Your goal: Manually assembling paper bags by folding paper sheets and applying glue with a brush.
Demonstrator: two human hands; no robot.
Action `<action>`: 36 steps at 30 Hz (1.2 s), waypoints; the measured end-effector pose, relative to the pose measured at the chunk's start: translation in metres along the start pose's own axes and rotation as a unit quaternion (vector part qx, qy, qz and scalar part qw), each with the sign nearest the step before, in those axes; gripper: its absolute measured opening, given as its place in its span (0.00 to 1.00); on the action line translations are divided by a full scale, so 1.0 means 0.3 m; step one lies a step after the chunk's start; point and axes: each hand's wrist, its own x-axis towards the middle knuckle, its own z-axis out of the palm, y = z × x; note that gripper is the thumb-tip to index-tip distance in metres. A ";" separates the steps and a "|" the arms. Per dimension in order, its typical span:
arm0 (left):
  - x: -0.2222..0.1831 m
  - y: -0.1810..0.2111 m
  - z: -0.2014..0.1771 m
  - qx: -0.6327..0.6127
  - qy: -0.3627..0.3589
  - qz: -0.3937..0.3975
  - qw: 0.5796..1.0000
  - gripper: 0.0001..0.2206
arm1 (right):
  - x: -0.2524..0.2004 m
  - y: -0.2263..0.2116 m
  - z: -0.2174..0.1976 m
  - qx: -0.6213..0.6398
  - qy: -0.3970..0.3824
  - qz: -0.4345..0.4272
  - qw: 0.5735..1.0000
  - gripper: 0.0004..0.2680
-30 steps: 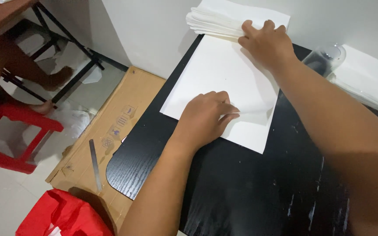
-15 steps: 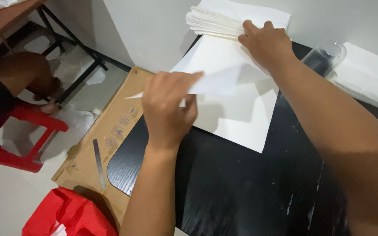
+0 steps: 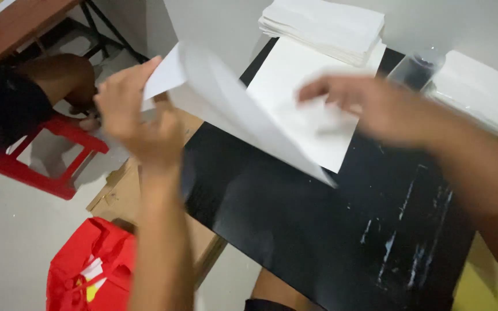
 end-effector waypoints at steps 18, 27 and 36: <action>0.032 0.152 -1.011 0.043 -0.652 -0.191 0.732 0.17 | -1.277 0.559 0.385 -0.035 -0.014 -0.045 0.998 0.24; 0.114 0.343 -1.002 0.063 -0.410 0.098 0.905 0.28 | -1.360 0.399 0.543 0.028 0.160 0.069 0.984 0.18; -0.049 0.868 -0.762 -0.136 -0.324 0.314 0.882 0.12 | -1.161 0.147 0.826 0.633 0.068 -0.071 0.768 0.40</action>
